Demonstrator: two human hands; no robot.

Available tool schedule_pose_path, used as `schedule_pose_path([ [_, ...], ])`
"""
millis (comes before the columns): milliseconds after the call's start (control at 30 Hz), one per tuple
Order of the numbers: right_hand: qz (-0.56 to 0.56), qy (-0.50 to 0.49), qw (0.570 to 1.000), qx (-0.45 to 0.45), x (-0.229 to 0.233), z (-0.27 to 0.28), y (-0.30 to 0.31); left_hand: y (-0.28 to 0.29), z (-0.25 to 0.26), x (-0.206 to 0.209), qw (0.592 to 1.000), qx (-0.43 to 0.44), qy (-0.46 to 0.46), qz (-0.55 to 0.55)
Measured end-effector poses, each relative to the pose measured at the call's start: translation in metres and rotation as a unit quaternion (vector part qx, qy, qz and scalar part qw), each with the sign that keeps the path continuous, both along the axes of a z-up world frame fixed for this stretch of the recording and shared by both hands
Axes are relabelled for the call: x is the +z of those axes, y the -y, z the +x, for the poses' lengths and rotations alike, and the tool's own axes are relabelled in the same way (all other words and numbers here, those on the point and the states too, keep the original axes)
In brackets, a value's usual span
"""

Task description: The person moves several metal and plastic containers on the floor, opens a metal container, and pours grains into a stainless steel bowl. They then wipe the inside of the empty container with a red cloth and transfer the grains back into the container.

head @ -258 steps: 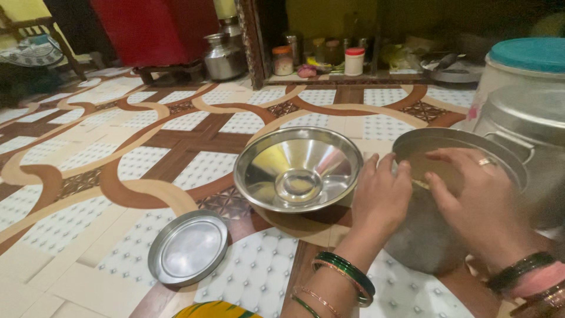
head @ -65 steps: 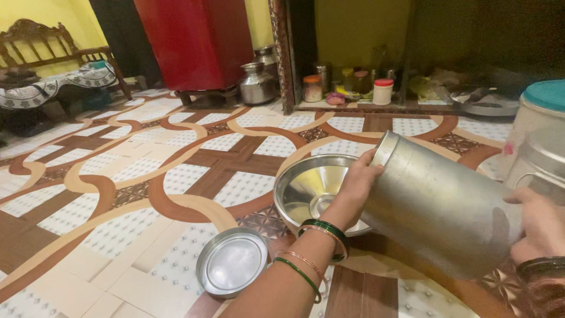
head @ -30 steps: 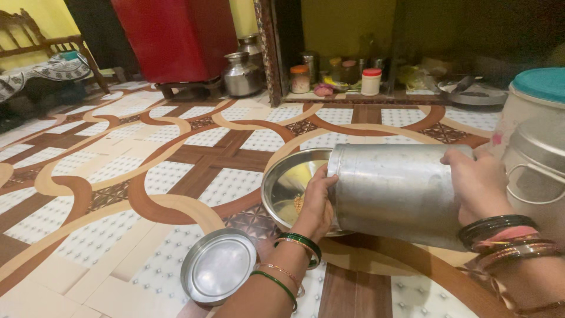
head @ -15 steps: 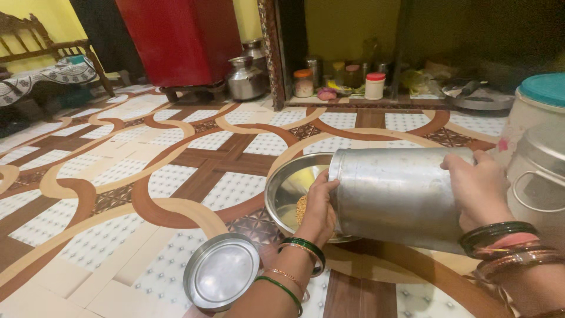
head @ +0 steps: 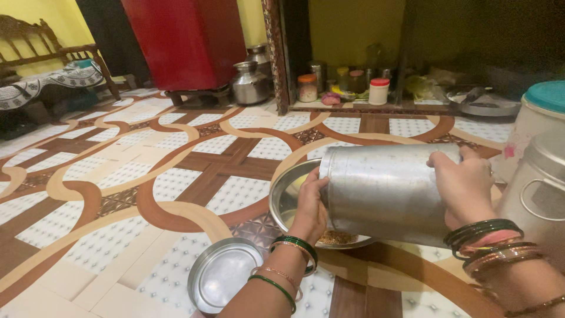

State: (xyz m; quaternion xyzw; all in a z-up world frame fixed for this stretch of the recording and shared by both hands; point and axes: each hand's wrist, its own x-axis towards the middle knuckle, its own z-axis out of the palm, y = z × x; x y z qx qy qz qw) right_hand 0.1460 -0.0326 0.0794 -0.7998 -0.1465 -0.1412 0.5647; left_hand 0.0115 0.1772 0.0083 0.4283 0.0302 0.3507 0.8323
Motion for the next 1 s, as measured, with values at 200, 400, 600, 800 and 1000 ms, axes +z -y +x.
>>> schedule_pose_path([
  [200,0.000,0.018,1.000,0.009,0.003,0.001,-0.007,-0.010,0.005,-0.005,1.000,-0.002,0.007,-0.004],
  [400,-0.011,-0.002,1.000,0.011,0.008,0.002,-0.011,-0.018,0.009,-0.005,1.000,-0.001,0.025,-0.001],
  [600,0.025,-0.027,0.999,0.030,0.012,0.002,-0.016,-0.017,0.006,0.003,1.000,0.007,0.019,-0.006],
  [800,0.007,0.037,0.999,0.038,0.022,0.001,-0.019,-0.011,-0.001,0.021,0.999,0.009,-0.021,-0.030],
  [1000,0.012,0.036,0.998,0.055,0.036,-0.005,-0.025,-0.011,-0.007,0.029,0.999,0.005,-0.016,-0.047],
])
